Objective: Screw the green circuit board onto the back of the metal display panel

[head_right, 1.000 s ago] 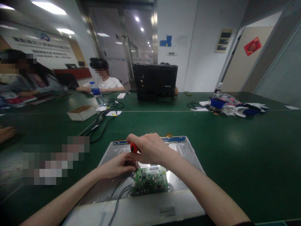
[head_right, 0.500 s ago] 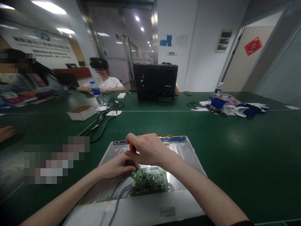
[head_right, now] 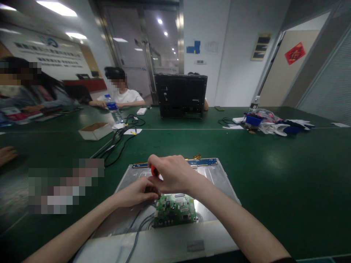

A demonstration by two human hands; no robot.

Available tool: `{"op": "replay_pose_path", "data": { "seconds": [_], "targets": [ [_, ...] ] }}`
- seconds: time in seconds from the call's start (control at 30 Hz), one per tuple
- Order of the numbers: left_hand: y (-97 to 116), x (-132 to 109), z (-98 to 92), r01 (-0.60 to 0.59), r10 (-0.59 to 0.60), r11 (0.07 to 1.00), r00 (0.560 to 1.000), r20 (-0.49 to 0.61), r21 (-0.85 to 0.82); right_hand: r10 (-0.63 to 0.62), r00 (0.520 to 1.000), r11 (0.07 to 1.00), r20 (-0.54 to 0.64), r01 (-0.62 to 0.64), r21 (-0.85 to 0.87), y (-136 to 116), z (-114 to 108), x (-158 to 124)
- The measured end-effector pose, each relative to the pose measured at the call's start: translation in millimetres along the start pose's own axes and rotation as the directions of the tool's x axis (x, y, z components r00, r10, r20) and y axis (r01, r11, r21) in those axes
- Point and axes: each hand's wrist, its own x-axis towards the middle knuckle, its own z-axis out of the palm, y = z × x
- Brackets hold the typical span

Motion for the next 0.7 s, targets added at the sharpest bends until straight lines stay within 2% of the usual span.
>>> {"op": "replay_pose_path", "data": {
  "seconds": [0.17,0.7],
  "targets": [
    [4.3,0.9,-2.5,-0.017,0.017,0.999,1.0,0.005,0.041,0.047,0.999,0.997,-0.002,-0.047,-0.057,1.6,3.0,2.0],
    [2.2,-1.5,-0.2,0.0,0.0,1.0,1.0,-0.008,0.028,0.011,0.999,0.998,-0.036,-0.013,-0.065,2.3,2.4,0.9]
  ]
}}
